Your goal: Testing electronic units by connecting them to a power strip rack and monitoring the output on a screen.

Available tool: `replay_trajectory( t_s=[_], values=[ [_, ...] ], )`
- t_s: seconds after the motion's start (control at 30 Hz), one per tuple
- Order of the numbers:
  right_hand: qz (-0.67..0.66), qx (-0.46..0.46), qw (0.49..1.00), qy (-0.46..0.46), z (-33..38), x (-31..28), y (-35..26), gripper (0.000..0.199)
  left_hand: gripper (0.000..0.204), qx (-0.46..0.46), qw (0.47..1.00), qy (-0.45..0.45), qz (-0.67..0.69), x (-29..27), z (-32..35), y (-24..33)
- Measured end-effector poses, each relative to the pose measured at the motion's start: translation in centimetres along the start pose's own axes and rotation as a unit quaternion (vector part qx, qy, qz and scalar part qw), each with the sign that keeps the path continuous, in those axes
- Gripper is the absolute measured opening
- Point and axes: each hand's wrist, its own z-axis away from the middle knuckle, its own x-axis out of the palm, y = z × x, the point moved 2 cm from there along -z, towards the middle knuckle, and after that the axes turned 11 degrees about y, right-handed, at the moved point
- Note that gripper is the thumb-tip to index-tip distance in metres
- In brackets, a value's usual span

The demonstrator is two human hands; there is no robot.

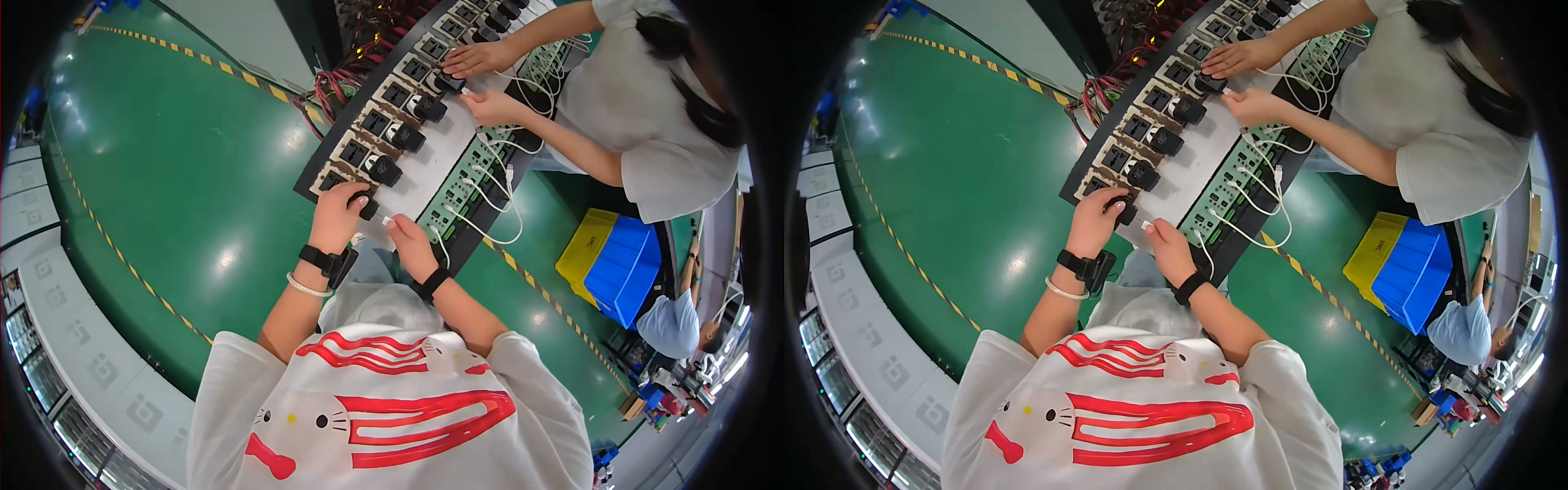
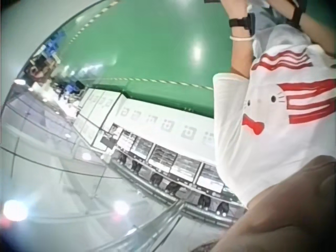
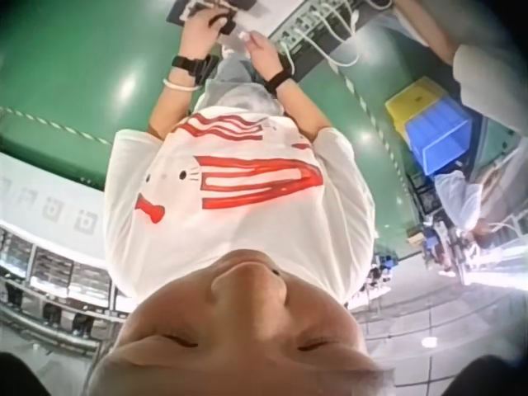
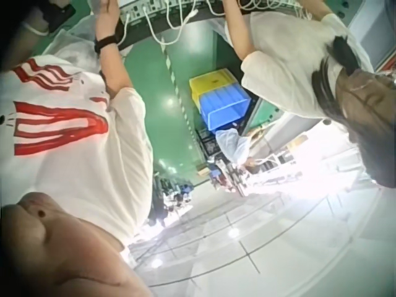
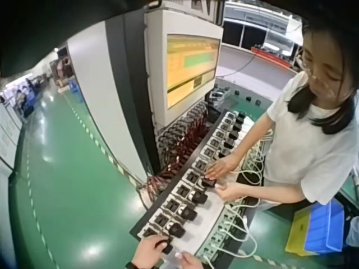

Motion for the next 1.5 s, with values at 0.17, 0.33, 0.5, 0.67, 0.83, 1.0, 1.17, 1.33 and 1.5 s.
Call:
replay_trajectory(
  t_s=[0.17, 0.33, 0.5, 0.67, 0.83, 1.0, 1.17, 1.33, 1.5],
  values=[
    [-0.014, -0.048, 0.999, 0.009, -0.4, 0.4, -0.3, 0.02, 0.023, -0.007, 1.0, -0.004, 0.003, 0.0, -0.1, 0.3],
    [-0.004, 0.005, 0.999, 0.033, -0.6, 1.1, -0.4, 0.026, 0.021, -0.022, 0.999, 0.008, 0.034, 0.1, -0.2, 0.1],
    [0.072, -0.032, 0.996, 0.049, -0.8, 2.2, -0.8, 0.028, 0.022, 0.009, 0.999, -0.011, -0.03, 0.2, -0.2, -0.2],
    [0.015, 0.036, 0.997, -0.066, -1.6, -0.4, -0.3, 0.025, 0.023, -0.002, 1.0, -0.013, -0.01, 0.1, -0.1, -0.2],
    [-0.34, 0.219, 0.915, 0.013, 2.0, -9.3, 1.2, 0.036, 0.025, 0.002, 1.0, -0.028, -0.014, -0.1, -0.4, -0.3],
    [-0.472, 0.206, 0.851, 0.102, 2.3, -16.2, 2.1, 0.037, 0.023, -0.008, 1.0, -0.028, 0.007, 0.1, -0.2, -0.5],
    [-0.652, 0.077, 0.734, 0.175, 1.2, -22.7, -0.1, 0.022, 0.028, 0.021, 0.999, -0.023, -0.012, 0.0, -0.3, 0.2],
    [-0.538, -0.083, 0.802, 0.245, 2.8, -25.0, -5.8, 0.018, 0.032, 0.059, 0.996, 0.047, -0.052, 0.3, -2.8, 1.9],
    [-0.113, -0.159, 0.972, 0.131, 4.1, -18.9, -8.8, 0.025, 0.039, 0.028, 0.995, 0.0, -0.098, 2.5, -5.1, 2.7]
  ],
)
